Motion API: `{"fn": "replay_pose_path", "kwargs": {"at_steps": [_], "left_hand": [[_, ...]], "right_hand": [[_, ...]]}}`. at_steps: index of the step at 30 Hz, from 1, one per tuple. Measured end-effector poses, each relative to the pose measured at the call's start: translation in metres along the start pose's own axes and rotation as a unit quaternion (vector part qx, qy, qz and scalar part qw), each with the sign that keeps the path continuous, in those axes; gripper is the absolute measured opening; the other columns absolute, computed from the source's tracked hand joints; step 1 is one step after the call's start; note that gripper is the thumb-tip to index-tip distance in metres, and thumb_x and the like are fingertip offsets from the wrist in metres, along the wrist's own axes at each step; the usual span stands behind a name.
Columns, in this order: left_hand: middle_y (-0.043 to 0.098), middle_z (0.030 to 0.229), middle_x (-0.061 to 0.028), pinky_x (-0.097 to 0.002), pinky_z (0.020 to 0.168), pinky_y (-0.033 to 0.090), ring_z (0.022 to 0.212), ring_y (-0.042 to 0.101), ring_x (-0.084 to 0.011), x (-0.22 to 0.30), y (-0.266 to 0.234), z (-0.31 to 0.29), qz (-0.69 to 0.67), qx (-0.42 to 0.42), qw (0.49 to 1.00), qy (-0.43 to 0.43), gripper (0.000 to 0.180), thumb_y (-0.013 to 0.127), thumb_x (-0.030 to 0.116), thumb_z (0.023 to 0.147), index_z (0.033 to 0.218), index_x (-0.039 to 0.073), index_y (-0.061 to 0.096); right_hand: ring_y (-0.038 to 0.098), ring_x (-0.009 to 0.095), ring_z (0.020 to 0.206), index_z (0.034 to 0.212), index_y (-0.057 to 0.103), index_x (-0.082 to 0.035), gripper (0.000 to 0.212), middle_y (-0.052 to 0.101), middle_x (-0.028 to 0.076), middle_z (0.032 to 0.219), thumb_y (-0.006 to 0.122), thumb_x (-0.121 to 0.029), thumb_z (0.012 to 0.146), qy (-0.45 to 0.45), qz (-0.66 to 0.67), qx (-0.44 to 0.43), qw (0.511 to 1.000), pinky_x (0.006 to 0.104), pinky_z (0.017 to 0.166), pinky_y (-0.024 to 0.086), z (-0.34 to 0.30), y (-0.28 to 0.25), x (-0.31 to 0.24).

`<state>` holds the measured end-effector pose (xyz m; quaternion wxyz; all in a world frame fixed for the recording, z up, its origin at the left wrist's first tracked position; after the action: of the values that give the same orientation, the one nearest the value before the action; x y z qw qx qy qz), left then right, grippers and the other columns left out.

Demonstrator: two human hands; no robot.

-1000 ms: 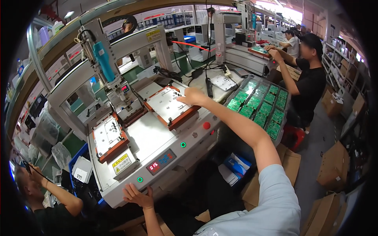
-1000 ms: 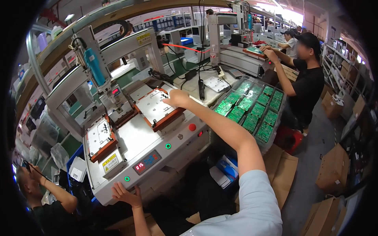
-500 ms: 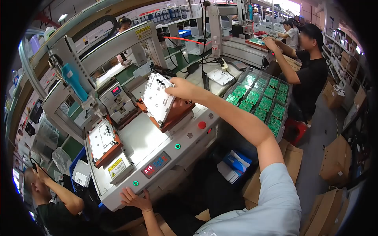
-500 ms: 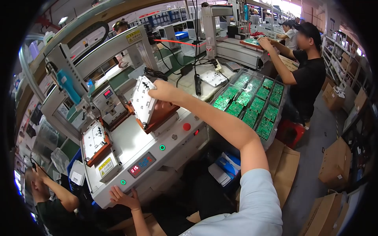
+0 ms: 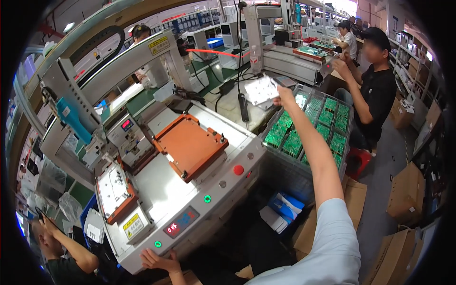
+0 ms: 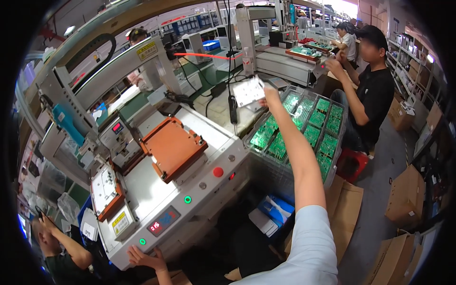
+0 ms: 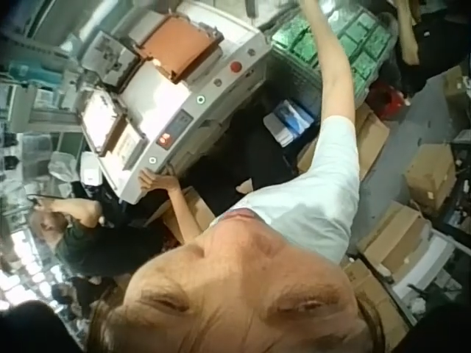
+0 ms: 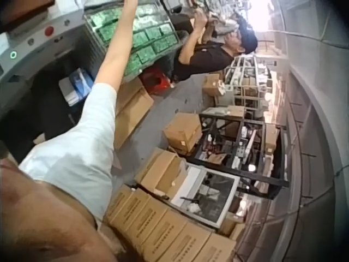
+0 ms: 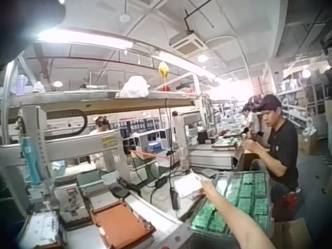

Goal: Operating a semi-automated assembly machine to process electronic housings and packaging them into boxes.

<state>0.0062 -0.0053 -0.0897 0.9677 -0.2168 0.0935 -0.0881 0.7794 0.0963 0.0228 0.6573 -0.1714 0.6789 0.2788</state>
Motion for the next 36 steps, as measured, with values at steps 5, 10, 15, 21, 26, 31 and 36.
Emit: {"fn": "replay_pose_path", "kwargs": {"at_steps": [5, 10, 15, 21, 26, 31, 36], "left_hand": [[0.047, 0.142, -0.0233, -0.0634, 0.109, 0.022, 0.133, 0.039, -0.0443, -0.003, 0.008, -0.006, -0.007, 0.024, 0.999, -0.036, 0.087, 0.04, 0.074, 0.092, 0.134, -0.001, 0.051], [0.048, 0.137, -0.0248, -0.0615, 0.106, 0.026, 0.128, 0.042, -0.0442, -0.003, 0.012, -0.008, -0.004, 0.065, 0.998, -0.018, 0.088, 0.042, 0.073, 0.091, 0.134, -0.002, 0.049], [0.049, 0.135, -0.0248, -0.0619, 0.104, 0.028, 0.126, 0.043, -0.0449, -0.001, 0.011, -0.005, 0.007, 0.049, 0.998, -0.037, 0.091, 0.043, 0.076, 0.089, 0.136, -0.003, 0.048], [0.049, 0.139, -0.0234, -0.0607, 0.107, 0.029, 0.13, 0.045, -0.0433, -0.003, 0.008, -0.006, 0.02, 0.046, 0.999, 0.001, 0.079, 0.058, 0.056, 0.091, 0.141, -0.003, 0.042], [0.043, 0.145, -0.0259, -0.0617, 0.113, 0.016, 0.138, 0.035, -0.0473, -0.003, 0.007, -0.004, 0.01, -0.005, 1.0, -0.022, 0.088, 0.058, 0.059, 0.085, 0.143, -0.004, 0.039], [0.048, 0.142, -0.0222, -0.0602, 0.113, 0.022, 0.136, 0.039, -0.0447, -0.002, -0.014, 0.003, -0.134, -0.042, 0.99, -0.016, 0.081, 0.079, 0.028, 0.073, 0.141, 0.001, 0.044], [0.051, 0.141, -0.0145, -0.0591, 0.112, 0.029, 0.134, 0.042, -0.0426, -0.035, -0.039, -0.08, -0.187, -0.174, 0.966, -0.037, 0.054, 0.066, 0.006, 0.079, 0.133, 0.014, 0.061]], "right_hand": [[0.067, 0.029, 0.064, 0.123, 0.054, 0.002, 0.046, 0.065, 0.018, 0.094, 0.051, -0.038, 0.1, 0.066, 0.0, 0.062, 0.996, 0.041, 0.048, 0.057, 0.06, -0.008, 0.064], [0.069, 0.031, 0.07, 0.121, 0.056, 0.004, 0.047, 0.065, 0.019, 0.098, 0.052, -0.039, 0.1, 0.079, 0.058, 0.075, 0.992, 0.0409, 0.051, 0.059, 0.097, 0.005, 0.091], [0.068, 0.043, 0.097, 0.109, 0.067, 0.005, 0.043, 0.068, 0.028, 0.11, 0.057, -0.033, 0.093, -0.007, -0.328, 0.184, 0.926, 0.0493, 0.085, 0.055, 0.068, 0.017, 0.052], [0.063, 0.011, 0.077, 0.11, 0.067, -0.002, 0.025, 0.07, 0.006, 0.093, 0.054, -0.022, 0.099, -0.265, 0.053, -0.156, 0.95, 0.0256, 0.07, 0.047, -0.169, 0.051, -0.04], [0.07, 0.018, 0.086, 0.116, 0.068, -0.001, 0.027, 0.071, 0.011, 0.098, 0.056, -0.022, 0.102, 0.064, 0.074, -0.614, 0.783, 0.0288, 0.075, 0.057, -0.407, 0.04, 0.015], [0.065, 0.021, 0.111, 0.129, 0.062, -0.004, 0.05, 0.07, 0.013, 0.116, 0.052, -0.045, 0.101, 0.356, -0.112, -0.584, 0.721, 0.0338, 0.089, 0.053, -0.567, 0.088, 0.219], [0.065, 0.035, 0.114, 0.119, 0.071, -0.009, 0.043, 0.069, 0.016, 0.121, 0.052, -0.041, 0.096, 0.024, -0.572, -0.697, 0.431, 0.0476, 0.094, 0.051, -0.63, 0.068, 0.348]]}}
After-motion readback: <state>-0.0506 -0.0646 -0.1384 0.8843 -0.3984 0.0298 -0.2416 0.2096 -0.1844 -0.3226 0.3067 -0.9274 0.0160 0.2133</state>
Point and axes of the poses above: each hand's wrist, its own z-axis towards the middle knuckle, its own y-axis out of the palm, x = y × z, the point moved 2 cm from there along z, towards the middle knuckle
